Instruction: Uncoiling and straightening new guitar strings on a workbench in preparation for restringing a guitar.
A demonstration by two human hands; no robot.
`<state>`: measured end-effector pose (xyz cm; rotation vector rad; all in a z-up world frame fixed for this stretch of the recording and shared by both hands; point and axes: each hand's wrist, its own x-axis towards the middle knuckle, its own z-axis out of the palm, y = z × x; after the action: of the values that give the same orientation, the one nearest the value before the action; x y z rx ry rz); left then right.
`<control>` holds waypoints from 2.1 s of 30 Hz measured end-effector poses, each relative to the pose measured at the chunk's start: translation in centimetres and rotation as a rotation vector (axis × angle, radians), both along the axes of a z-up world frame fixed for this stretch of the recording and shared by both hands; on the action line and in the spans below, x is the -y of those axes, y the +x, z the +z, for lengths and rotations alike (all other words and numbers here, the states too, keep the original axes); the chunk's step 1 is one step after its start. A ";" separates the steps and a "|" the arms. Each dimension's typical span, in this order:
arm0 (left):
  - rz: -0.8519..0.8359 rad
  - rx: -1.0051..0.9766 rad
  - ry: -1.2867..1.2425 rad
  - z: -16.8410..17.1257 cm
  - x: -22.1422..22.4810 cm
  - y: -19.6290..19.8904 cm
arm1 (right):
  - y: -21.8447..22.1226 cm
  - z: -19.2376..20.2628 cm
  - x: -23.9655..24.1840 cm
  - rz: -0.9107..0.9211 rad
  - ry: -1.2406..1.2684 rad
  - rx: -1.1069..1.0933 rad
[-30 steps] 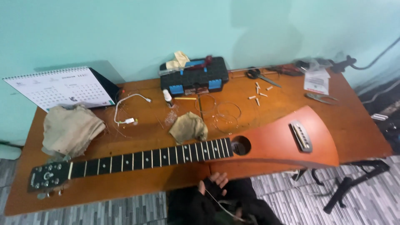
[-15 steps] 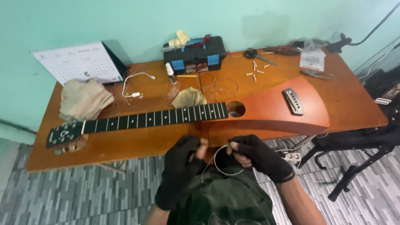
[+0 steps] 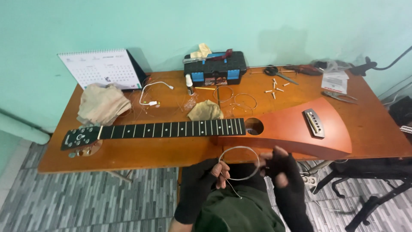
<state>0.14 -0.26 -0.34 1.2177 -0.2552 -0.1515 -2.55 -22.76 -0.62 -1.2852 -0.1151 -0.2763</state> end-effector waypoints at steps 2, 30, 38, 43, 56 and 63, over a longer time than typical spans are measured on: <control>-0.015 -0.002 0.049 -0.9 0.5 -0.1 | -1.5 0.5 -0.9 -0.091 -0.168 0.081; -0.378 -0.129 -0.115 1.3 -0.1 -1.9 | 0.2 0.6 0.4 -0.058 -0.361 -0.176; -0.114 0.600 0.156 0.4 0.6 -0.5 | -1.5 -0.8 0.9 -0.011 -0.402 -0.214; -0.830 0.073 -0.694 -17.6 6.5 4.3 | -2.9 -2.6 0.5 -0.247 -0.987 -0.258; 0.136 0.139 0.288 -4.4 -0.4 0.8 | -3.3 -0.9 0.1 -0.436 -0.889 -0.082; 1.157 0.288 0.683 -1.9 2.1 -5.4 | -3.8 -3.4 0.3 -0.577 -1.055 0.018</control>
<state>-5.23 -2.36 -2.29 1.8859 0.3100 1.0199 -6.38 -23.11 -4.05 -2.3597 0.1254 -0.7854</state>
